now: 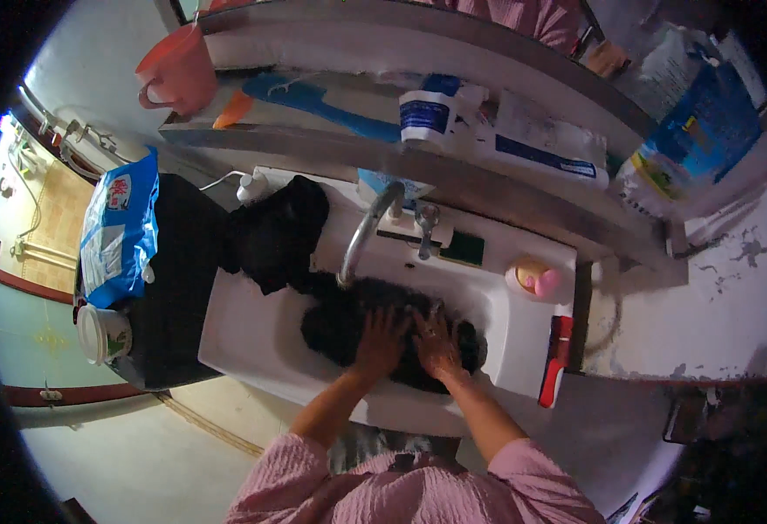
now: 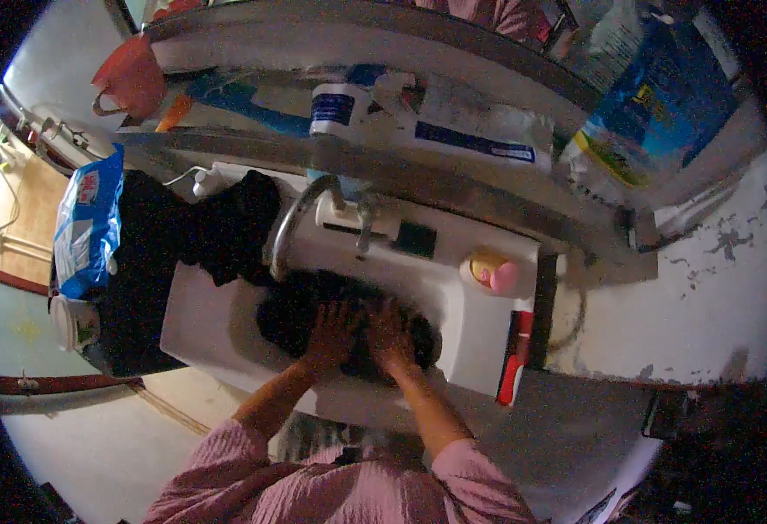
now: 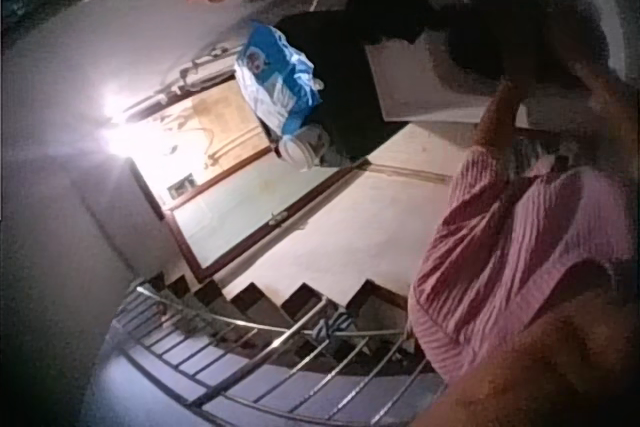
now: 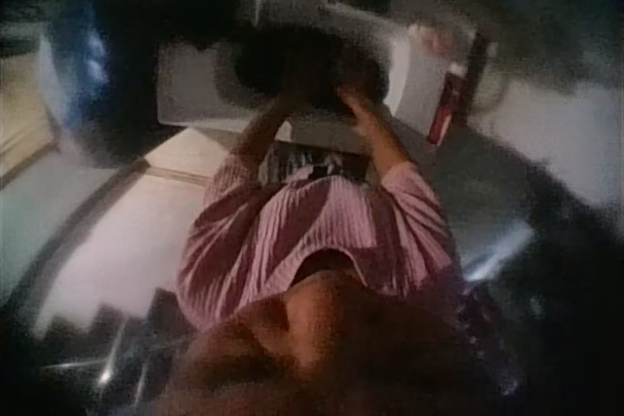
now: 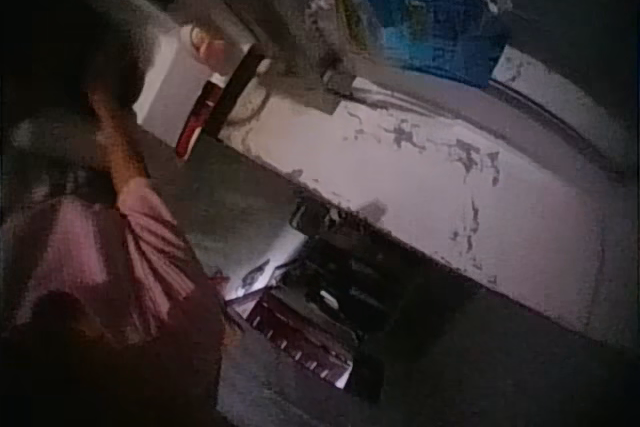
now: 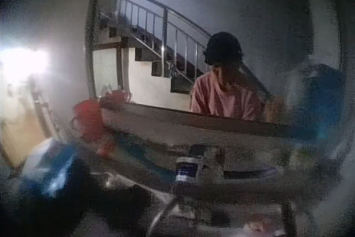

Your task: The person washes black clothes by hand in a white sink, scrubbing them with detergent and rinsing them under a faucet, and later uses a red brush on the fabric.

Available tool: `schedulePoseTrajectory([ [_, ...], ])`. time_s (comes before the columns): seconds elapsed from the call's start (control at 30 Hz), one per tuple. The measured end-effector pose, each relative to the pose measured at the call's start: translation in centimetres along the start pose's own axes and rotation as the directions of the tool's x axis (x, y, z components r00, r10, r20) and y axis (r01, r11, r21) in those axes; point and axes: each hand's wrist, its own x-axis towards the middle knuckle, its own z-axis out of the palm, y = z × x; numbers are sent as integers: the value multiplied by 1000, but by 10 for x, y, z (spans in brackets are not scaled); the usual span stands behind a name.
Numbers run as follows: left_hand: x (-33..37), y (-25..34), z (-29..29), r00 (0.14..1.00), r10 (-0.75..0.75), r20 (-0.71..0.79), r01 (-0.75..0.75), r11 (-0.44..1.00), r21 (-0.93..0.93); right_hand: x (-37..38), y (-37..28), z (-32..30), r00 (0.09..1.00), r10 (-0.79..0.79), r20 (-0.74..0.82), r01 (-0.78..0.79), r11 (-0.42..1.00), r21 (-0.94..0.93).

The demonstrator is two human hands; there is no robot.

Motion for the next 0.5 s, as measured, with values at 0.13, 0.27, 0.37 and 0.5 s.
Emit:
schedulePoseTrajectory([
  [0.13,3,-5,15,998,-62,-31,57,991,-123,23,33,56,969,48,241,-54,998,15],
  [0.27,22,-39,-15,944,-328,37,318,874,-368,13,45,68,976,-54,210,-17,947,320],
  [0.37,23,-51,-29,825,-537,-177,518,843,-144,23,33,44,983,21,180,-112,851,513],
  [0.5,53,-17,3,830,-554,65,463,619,-634,47,71,99,971,189,144,-227,564,794],
])
